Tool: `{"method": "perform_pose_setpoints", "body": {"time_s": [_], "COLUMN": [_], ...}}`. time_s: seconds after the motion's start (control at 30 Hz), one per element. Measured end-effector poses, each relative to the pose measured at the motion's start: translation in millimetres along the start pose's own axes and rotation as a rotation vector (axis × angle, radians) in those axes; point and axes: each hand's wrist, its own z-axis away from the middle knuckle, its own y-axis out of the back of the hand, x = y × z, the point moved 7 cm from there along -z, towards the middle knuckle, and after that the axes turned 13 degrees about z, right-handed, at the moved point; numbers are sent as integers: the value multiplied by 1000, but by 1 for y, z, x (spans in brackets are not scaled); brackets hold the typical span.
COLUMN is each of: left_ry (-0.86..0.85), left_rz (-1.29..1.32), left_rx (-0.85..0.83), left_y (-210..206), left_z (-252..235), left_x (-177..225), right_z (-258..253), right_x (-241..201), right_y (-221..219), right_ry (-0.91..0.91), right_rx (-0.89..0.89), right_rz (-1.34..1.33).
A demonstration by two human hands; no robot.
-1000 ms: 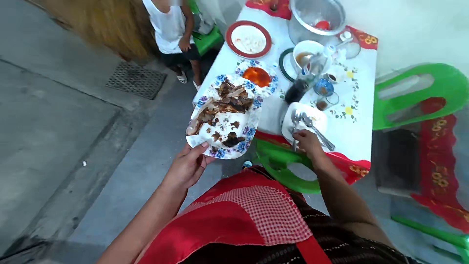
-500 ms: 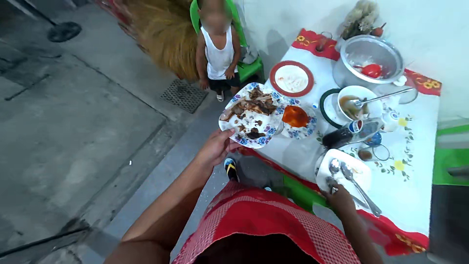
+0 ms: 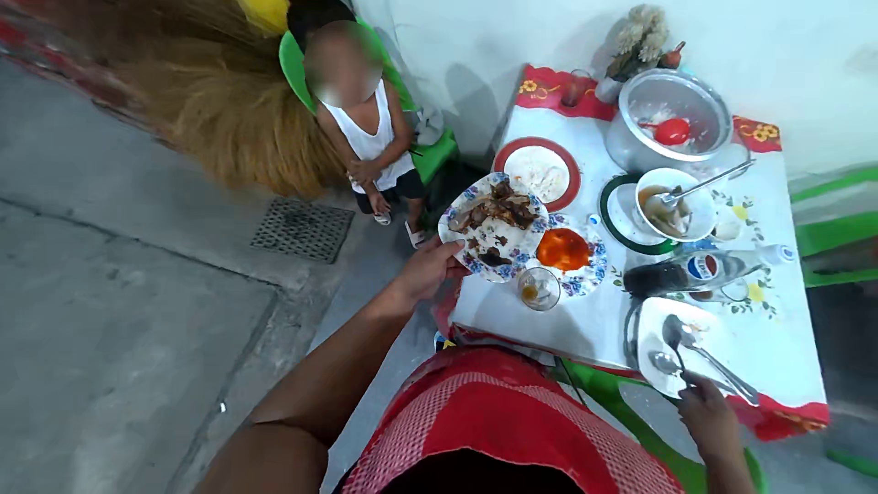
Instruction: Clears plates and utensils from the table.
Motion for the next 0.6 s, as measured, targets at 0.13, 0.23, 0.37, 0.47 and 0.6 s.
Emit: {"method": "perform_pose_setpoints", "body": {"time_s": [0.13, 0.23, 0.37, 0.47, 0.6], "left_ry": [43, 65, 108, 126, 140], "left_rz": [-16, -5, 62, 66, 64], "left_rx": [13, 39, 7, -19, -49], "left_y": [0, -9, -23, -35, -41], "left_z": [-42, -72, -114, -132, -147], "left_x": [7, 8, 1, 2, 2], "right_z": [12, -8, -48, -73, -111], "right_x": [-72, -142, -242, -304, -355], "right_y": [22, 25, 19, 9, -13], "right_ry": [280, 502, 713, 830, 901], "right_rx": [41, 53, -31, -120, -198], "right_rz": [-131, -134, -46, 12, 43]}}
